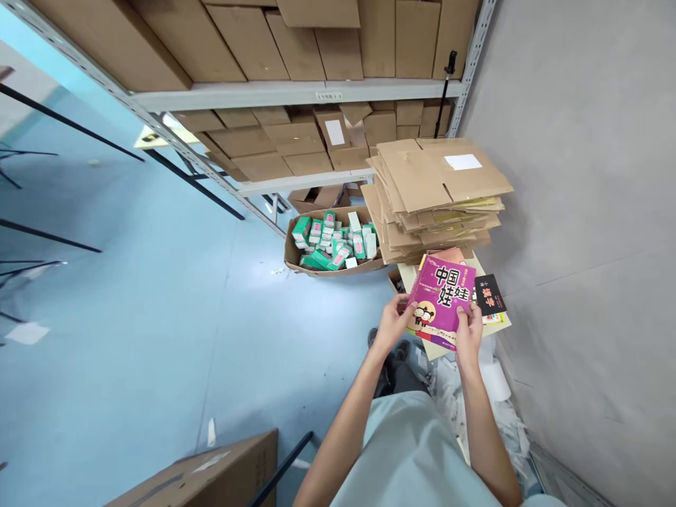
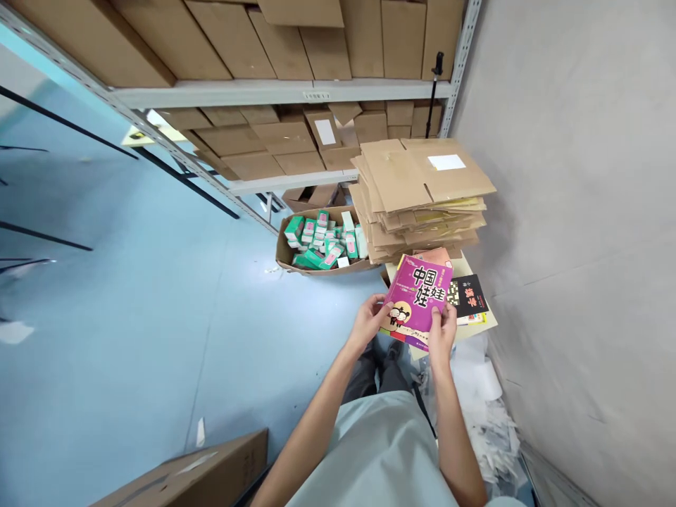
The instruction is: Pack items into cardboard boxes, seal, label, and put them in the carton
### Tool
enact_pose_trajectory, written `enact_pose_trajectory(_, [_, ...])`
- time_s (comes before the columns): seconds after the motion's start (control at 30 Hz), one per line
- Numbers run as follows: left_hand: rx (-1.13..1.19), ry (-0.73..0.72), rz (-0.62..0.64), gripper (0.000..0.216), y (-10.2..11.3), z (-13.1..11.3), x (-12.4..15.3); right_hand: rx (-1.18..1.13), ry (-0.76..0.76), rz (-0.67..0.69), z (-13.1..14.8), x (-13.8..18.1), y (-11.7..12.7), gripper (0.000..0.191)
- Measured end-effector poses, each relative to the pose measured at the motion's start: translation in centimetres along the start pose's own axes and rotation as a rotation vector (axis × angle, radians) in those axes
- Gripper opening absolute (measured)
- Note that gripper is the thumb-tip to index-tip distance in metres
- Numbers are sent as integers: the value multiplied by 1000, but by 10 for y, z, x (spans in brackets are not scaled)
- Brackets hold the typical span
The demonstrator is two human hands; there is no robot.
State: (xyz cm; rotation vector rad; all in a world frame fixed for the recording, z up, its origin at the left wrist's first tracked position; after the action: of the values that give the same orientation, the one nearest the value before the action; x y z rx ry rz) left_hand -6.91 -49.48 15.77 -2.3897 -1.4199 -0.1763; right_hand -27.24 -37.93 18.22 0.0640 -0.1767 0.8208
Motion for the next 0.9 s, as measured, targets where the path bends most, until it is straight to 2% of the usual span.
enact_pose_trajectory(0.2, [105,-89,-124,57,12,11,18,76,123,171,12,-7,-19,41])
enact_pose_trajectory(0.37, [144,-169,-245,56,20,19,58,62,174,336,17,10,-30,38])
enact_pose_trajectory(0.5, [162,-211,-252,55,20,22,96,4,207,392,17,37,-28,37])
enact_pose_trajectory(0.77, [160,-339,-203,57,15,-6,163,-143,121,526,24,90,-27,39])
enact_pose_trajectory(0.9, [120,-406,-245,54,18,-21,186,-115,184,609,40,108,-34,39])
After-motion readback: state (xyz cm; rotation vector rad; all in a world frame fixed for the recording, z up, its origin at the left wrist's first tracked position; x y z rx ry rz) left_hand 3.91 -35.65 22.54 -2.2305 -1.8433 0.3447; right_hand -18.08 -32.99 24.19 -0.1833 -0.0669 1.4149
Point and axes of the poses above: each hand's wrist, its own x-axis away from the middle knuckle, its own y-axis out of the back of the hand, z = x × y, the point moved 9 cm from there along -x, towards the middle knuckle, and after that the axes turned 11 degrees about z, right-handed, at the moved point
